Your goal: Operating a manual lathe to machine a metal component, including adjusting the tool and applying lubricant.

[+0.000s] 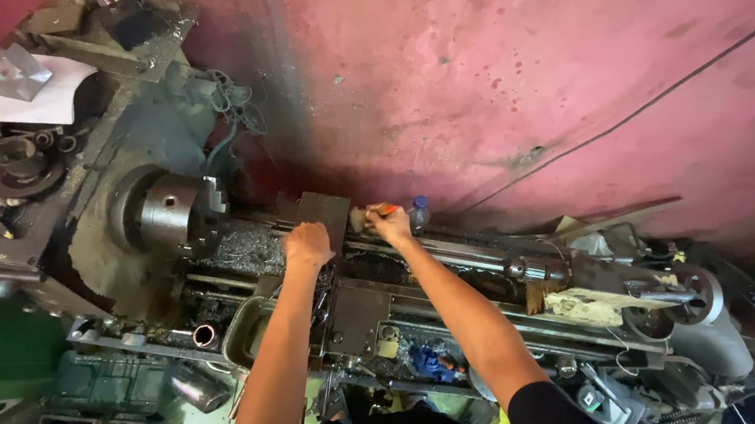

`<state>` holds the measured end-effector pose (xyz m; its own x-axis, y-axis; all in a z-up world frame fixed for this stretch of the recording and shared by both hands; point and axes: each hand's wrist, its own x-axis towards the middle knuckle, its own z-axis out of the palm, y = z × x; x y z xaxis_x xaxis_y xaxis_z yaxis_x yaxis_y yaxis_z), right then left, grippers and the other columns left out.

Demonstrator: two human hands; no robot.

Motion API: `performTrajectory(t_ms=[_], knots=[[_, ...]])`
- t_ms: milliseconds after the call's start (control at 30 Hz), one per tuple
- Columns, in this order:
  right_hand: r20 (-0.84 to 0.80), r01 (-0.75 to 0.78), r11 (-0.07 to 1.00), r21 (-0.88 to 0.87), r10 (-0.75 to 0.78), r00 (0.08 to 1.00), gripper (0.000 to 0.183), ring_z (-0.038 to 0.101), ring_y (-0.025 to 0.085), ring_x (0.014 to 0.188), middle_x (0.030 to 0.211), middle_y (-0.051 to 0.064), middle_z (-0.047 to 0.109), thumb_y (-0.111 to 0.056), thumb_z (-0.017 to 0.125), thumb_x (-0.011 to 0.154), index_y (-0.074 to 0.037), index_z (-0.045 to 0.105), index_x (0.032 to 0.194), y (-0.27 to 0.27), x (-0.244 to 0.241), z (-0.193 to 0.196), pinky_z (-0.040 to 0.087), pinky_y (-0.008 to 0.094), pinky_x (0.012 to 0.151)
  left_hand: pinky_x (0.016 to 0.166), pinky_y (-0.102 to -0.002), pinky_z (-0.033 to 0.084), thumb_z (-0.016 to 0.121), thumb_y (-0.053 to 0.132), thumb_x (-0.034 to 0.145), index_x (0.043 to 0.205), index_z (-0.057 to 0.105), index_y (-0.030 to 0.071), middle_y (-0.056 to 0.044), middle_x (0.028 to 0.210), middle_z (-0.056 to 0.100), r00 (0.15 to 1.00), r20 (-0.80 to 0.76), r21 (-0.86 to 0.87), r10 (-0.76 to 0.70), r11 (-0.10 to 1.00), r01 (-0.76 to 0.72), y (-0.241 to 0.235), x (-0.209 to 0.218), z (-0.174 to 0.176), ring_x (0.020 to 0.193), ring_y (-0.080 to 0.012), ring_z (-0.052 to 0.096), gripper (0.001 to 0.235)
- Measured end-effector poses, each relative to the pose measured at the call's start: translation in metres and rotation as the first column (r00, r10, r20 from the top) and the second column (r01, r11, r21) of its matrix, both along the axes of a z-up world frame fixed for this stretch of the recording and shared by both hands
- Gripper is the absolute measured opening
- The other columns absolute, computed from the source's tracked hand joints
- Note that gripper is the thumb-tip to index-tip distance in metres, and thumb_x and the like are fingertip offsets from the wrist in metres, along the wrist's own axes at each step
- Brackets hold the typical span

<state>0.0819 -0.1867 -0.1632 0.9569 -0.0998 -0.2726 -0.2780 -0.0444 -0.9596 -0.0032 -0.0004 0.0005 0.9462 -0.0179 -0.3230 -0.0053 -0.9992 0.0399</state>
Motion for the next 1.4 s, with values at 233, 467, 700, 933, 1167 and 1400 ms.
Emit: performTrajectory(t_ms=[233, 467, 700, 933, 1167, 1400], knots=[[0.175, 0.069, 0.961, -0.267, -0.022, 0.984, 0.016, 0.076, 0.032, 0.086, 0.092, 0.020, 0.077, -0.020, 0.077, 0.085, -0.012, 0.081, 0.099, 0.031, -0.005, 0.053, 0.062, 0.044, 0.070, 0.055, -0.056, 0.058, 0.057, 0.009, 0.090, 0.091, 0.080, 0.003, -0.016, 0.083, 0.077, 1.000, 0.007, 0.006, 0.027, 1.000, -0.027, 0.000, 0.002, -0.004, 0.086, -0.0397, 0.076, 0.024], [0.051, -0.020, 0.872, -0.489, 0.052, 0.997, 0.027, 0.076, 0.035, 0.089, 0.088, 0.018, 0.077, -0.034, 0.077, 0.084, -0.011, 0.082, 0.095, 0.036, 0.012, 0.069, 0.062, 0.049, 0.079, 0.055, -0.056, 0.058, 0.059, 0.010, 0.089, 0.093, 0.079, 0.004, -0.016, 0.084, 0.077, 1.000, 0.006, 0.019, 0.012, 1.000, -0.012, 0.004, 0.010, -0.007, 0.085, -0.0386, 0.076, 0.022], [0.152, -0.104, 0.836, -0.539, 0.218, 0.964, 0.022, 0.075, 0.039, 0.093, 0.089, 0.017, 0.078, -0.027, 0.074, 0.086, -0.011, 0.081, 0.100, 0.045, 0.013, 0.069, 0.059, 0.050, 0.079, 0.060, -0.053, 0.060, 0.057, 0.007, 0.089, 0.088, 0.080, 0.005, -0.016, 0.082, 0.077, 1.000, 0.009, -0.012, 0.016, 1.000, -0.016, 0.002, -0.002, 0.006, 0.087, -0.0380, 0.077, 0.023], [-0.023, 0.145, 0.969, 0.201, -0.144, 0.989, 0.042, 0.074, 0.042, 0.092, 0.103, 0.034, 0.072, -0.020, 0.089, 0.081, 0.010, 0.073, 0.106, 0.003, 0.023, 0.035, 0.065, 0.049, 0.076, 0.063, -0.058, 0.060, 0.057, 0.005, 0.088, 0.101, 0.078, 0.000, -0.020, 0.094, 0.078, 0.999, -0.027, -0.030, -0.024, 0.999, 0.024, 0.003, 0.001, -0.003, 0.092, -0.0418, 0.075, 0.025], [-0.020, -0.115, 0.771, -0.627, 0.132, 0.991, 0.026, 0.076, 0.035, 0.095, 0.090, 0.017, 0.078, -0.032, 0.078, 0.081, -0.009, 0.080, 0.092, 0.001, 0.002, 0.063, 0.061, 0.048, 0.079, 0.064, -0.057, 0.060, 0.056, 0.008, 0.088, 0.103, 0.076, 0.002, -0.019, 0.096, 0.077, 0.999, -0.032, 0.006, -0.029, 1.000, 0.029, 0.004, 0.000, -0.001, 0.093, -0.0418, 0.075, 0.026], [-0.140, -0.229, 0.522, -0.821, 0.205, 0.969, 0.039, 0.075, 0.038, 0.104, 0.106, 0.021, 0.077, -0.040, 0.073, 0.088, -0.004, 0.075, 0.103, 0.008, -0.021, 0.079, 0.063, 0.049, 0.087, 0.056, -0.056, 0.059, 0.057, 0.015, 0.088, 0.098, 0.077, 0.005, -0.015, 0.091, 0.077, 1.000, -0.012, 0.049, -0.023, 0.999, 0.024, 0.005, 0.004, -0.024, 0.088, -0.0395, 0.075, 0.024]])
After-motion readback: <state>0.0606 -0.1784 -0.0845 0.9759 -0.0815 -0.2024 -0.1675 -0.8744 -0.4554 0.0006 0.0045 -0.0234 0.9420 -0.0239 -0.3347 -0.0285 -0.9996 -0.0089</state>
